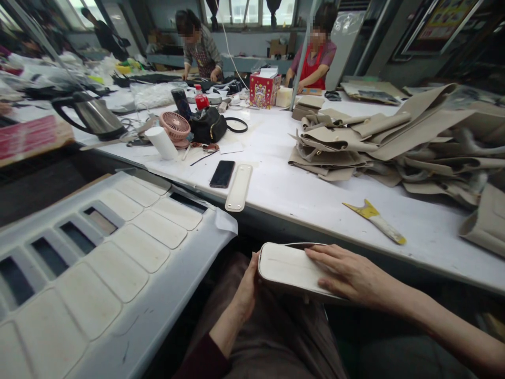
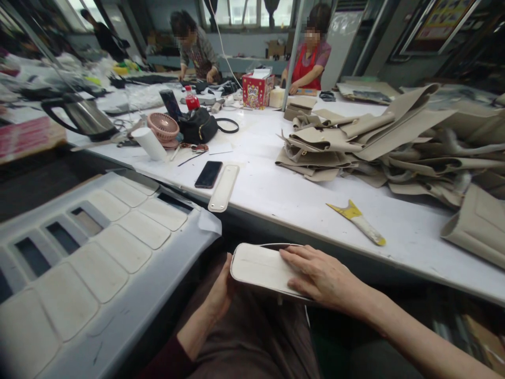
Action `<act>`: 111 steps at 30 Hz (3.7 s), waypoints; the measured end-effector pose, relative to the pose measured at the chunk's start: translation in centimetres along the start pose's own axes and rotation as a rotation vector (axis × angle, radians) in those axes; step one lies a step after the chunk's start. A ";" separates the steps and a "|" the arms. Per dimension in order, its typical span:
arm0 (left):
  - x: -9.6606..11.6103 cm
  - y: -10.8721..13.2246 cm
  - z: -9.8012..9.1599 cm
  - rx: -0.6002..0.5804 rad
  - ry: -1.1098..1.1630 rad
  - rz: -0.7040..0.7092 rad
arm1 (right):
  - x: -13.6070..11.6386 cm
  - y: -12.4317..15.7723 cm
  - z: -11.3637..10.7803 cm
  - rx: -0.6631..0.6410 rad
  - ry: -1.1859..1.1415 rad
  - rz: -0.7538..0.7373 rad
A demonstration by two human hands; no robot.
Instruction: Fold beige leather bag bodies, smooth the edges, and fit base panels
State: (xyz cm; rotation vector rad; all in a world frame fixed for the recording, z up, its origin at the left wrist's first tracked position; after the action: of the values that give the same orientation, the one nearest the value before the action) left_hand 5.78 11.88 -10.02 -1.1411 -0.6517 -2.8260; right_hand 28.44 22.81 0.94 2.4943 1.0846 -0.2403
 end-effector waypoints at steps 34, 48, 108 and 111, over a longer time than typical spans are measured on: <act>-0.1 -0.4 -0.3 0.036 0.104 -0.076 | -5.4 -4.1 1.7 0.144 -0.035 -0.228; 0.1 -0.8 -0.3 0.046 0.096 -0.084 | -5.1 -5.4 2.1 0.188 -0.036 -0.308; 6.8 0.0 2.9 -0.058 -1.598 0.438 | -6.7 -5.9 4.7 0.326 -0.003 -0.148; 7.2 0.0 2.9 -0.081 -1.555 0.403 | -6.6 -6.1 4.8 0.324 -0.011 -0.158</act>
State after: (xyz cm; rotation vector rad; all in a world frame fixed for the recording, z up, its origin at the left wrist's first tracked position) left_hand 2.46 13.95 -3.31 -2.8770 -0.1702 -1.1818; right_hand 19.52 20.14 -3.12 2.6812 1.3320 -0.5125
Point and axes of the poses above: each hand's wrist, its own y-axis away from the middle knuckle, its own z-axis out of the palm, x = y × z, the point moved 1 cm from there along -y, towards the middle knuckle, and after that the axes turned 8 degrees about z, right-handed, at the moved point
